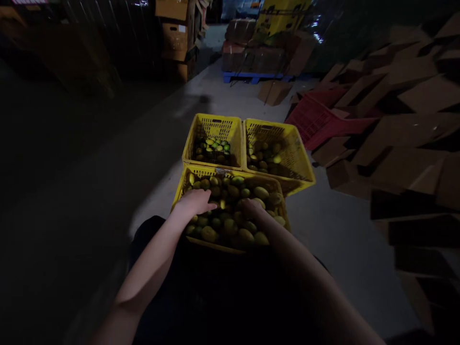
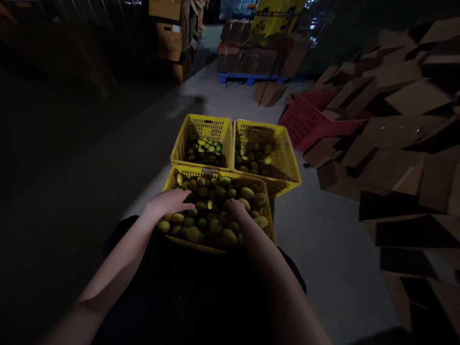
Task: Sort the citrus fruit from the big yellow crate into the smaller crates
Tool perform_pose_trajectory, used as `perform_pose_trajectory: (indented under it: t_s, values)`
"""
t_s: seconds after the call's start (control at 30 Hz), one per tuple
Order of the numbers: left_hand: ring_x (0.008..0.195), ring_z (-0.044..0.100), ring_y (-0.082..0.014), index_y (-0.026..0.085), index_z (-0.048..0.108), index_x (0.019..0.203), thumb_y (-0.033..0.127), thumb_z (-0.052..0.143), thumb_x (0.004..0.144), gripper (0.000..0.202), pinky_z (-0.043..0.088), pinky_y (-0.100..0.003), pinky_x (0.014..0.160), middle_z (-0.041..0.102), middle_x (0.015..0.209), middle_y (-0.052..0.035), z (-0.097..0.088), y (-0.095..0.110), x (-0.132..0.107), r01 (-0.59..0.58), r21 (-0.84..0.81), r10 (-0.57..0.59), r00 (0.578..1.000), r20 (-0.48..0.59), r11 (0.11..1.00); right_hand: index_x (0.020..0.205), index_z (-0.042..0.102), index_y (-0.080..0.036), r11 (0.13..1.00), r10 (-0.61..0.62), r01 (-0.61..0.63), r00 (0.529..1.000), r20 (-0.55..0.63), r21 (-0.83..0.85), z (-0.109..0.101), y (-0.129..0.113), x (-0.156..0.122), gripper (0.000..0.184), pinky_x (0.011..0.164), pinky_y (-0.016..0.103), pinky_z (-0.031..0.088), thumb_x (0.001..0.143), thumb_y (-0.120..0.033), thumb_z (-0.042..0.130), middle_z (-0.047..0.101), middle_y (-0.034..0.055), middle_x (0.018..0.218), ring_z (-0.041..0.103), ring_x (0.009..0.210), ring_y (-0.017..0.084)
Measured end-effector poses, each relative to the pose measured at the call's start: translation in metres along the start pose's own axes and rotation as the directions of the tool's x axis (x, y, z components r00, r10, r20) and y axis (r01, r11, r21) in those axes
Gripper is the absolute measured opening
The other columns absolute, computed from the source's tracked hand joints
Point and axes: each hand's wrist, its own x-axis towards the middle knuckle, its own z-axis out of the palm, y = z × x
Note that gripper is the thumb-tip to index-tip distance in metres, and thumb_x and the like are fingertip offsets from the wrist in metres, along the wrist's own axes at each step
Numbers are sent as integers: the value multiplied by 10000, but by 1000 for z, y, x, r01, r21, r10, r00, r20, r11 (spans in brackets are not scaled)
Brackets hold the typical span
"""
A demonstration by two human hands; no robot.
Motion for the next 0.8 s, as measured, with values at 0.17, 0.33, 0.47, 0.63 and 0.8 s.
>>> perform_pose_trajectory:
  t_s: [0.17,0.33,0.47,0.63,0.8]
  values:
    - [1217,552,-360,117,500,1320,420,500,916,506,442,-424,966,573,1326,-213,4,-4,1,-10,1,10,999,-50,1000,833,663,-152,996,88,-84,990,109,-41,-11,-19,14,199,759,326,519,723,-258,790,671,35,810,667,869,239]
    - [1248,522,-356,160,301,1462,380,613,860,712,441,-415,973,432,1455,-208,9,-2,2,-117,-56,98,958,-270,991,911,608,-184,870,-24,-33,994,109,491,-34,-65,7,400,649,307,521,614,-352,816,627,-22,698,644,670,182]
    - [1178,571,-327,166,362,1419,374,586,878,622,474,-408,923,511,1371,-174,8,3,4,-241,-96,167,861,-481,966,815,553,-214,540,-152,56,988,32,840,-46,-100,-14,427,604,251,499,527,-330,848,567,-69,706,567,642,108]
    - [1070,616,-275,173,553,1197,390,592,871,393,489,-379,900,625,1174,-108,3,6,4,-245,-124,129,801,-584,962,855,581,-224,444,-238,35,968,80,895,-58,-97,-12,370,724,327,547,613,-407,793,614,-26,822,618,766,151]
    - [1087,608,-282,164,575,1170,371,659,822,413,480,-380,920,637,1163,-114,2,4,4,-158,-127,53,807,-589,979,864,622,-193,954,5,39,989,-146,297,-69,-32,21,226,703,314,518,776,-400,601,688,54,825,648,766,203]
